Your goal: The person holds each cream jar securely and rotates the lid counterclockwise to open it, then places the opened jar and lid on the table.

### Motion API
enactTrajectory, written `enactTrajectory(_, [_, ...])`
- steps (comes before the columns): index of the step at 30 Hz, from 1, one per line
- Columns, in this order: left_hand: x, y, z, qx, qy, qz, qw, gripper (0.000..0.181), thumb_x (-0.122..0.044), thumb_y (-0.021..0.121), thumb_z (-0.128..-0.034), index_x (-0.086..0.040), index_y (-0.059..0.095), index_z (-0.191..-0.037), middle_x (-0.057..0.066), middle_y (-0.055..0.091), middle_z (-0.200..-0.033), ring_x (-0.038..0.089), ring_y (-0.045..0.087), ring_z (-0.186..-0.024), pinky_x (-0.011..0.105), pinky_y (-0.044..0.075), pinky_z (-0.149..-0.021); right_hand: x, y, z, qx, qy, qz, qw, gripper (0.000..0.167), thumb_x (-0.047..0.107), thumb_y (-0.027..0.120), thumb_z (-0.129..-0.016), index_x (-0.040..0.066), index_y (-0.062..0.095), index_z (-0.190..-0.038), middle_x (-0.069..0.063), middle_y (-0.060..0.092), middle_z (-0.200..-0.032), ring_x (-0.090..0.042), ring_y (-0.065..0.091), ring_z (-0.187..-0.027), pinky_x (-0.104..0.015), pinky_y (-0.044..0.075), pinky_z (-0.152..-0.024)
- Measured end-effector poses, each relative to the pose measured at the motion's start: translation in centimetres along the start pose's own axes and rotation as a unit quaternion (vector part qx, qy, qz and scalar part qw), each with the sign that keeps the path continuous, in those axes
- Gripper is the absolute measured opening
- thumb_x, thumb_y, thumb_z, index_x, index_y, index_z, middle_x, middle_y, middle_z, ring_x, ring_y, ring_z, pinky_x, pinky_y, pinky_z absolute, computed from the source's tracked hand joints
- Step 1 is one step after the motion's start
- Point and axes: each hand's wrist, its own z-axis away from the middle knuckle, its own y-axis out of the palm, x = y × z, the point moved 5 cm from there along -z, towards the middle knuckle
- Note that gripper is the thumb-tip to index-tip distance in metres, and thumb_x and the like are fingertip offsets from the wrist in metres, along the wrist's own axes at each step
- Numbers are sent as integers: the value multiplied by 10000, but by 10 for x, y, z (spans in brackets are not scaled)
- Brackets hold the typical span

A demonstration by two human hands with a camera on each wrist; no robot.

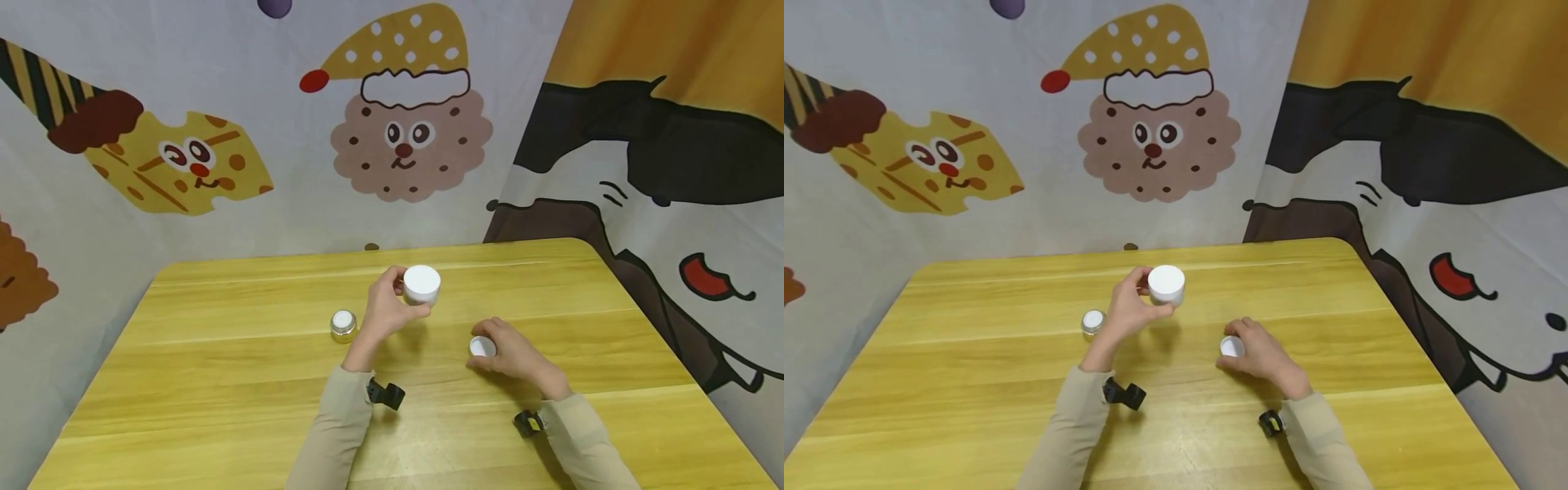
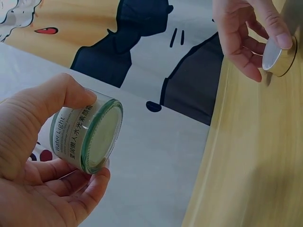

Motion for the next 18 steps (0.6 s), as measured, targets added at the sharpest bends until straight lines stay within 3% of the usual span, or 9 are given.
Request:
enactTrajectory(5, [-2,-2,0,-14,-8,21,10000,557,-70,789,-632,33,558,-1129,139,608,-1037,251,563,-921,385,503,-812,5,-6,-4,-388,-163,-219,9989,468,216,781,-758,-66,585,-1075,-139,596,-964,-274,574,-880,-419,508,-745])
enactTrajectory(9, [-4,-5,0,-129,53,66,9999,565,-79,786,-628,45,556,-1129,152,606,-1023,259,554,-906,410,500,-810,14,-17,-10,-933,-298,-376,9945,403,131,753,-782,-75,587,-1086,-175,599,-952,-291,566,-862,-431,508,-719])
enactTrajectory(15, [-6,-8,2,-231,127,25,9996,557,-98,785,-634,44,561,-1124,153,608,-1009,252,554,-890,351,494,-788,34,-37,-17,-2019,-453,-573,9767,323,67,753,-768,-26,621,-1047,-137,624,-929,-249,595,-811,-435,528,-646])
enactTrajectory(18, [-7,-8,2,-260,212,54,9994,554,-103,787,-636,47,565,-1121,152,612,-1009,256,559,-892,380,501,-792,45,-45,-22,-2416,-522,-728,9662,299,56,751,-767,-3,633,-1035,-99,636,-930,-222,604,-804,-422,537,-643])
